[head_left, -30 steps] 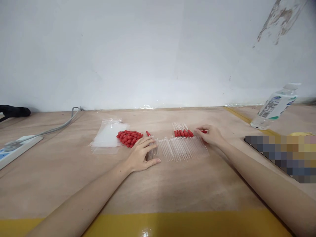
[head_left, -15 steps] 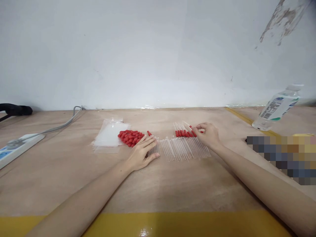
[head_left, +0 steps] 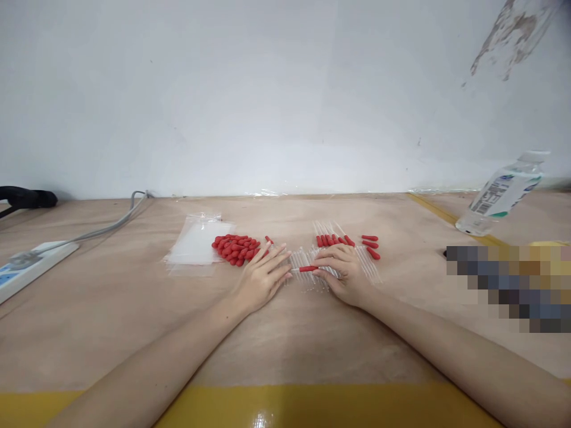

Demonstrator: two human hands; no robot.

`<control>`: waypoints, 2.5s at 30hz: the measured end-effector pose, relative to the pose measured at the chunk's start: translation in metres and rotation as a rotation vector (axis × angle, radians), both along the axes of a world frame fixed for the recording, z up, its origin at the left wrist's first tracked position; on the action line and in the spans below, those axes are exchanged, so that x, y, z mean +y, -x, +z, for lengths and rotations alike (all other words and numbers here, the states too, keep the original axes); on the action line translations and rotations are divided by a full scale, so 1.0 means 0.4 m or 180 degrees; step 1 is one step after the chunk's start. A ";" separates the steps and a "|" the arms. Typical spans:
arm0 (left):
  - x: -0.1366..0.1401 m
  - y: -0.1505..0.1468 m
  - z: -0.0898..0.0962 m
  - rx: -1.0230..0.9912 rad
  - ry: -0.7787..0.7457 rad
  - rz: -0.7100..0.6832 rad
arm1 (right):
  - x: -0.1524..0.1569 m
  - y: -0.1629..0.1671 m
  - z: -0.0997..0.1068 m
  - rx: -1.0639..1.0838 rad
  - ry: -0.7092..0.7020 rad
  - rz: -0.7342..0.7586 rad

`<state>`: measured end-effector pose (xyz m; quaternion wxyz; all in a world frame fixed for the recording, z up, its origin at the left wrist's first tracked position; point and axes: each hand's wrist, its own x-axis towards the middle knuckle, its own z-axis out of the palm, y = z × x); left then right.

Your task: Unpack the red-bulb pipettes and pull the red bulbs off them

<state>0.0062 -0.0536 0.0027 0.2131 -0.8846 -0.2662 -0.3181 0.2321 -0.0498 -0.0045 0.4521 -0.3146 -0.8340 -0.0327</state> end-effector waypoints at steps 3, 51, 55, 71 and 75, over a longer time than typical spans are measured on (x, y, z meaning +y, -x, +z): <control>0.000 -0.007 -0.002 -0.0111 -0.0082 -0.0105 | -0.007 0.003 0.007 -0.0239 0.0040 -0.0060; 0.038 0.023 -0.016 -0.0685 -0.0013 0.0442 | 0.141 -0.299 0.044 0.0657 0.1719 -0.1961; 0.034 0.018 -0.021 -0.0548 0.0218 0.0262 | 0.136 -0.292 0.038 0.0313 0.1612 -0.1995; 0.000 0.022 0.009 -0.0205 0.1113 0.0053 | 0.133 -0.228 0.028 -0.0164 0.1194 -0.1748; 0.002 0.038 0.012 -0.0098 0.1192 0.0029 | 0.121 -0.144 0.040 -0.0313 0.1462 -0.1646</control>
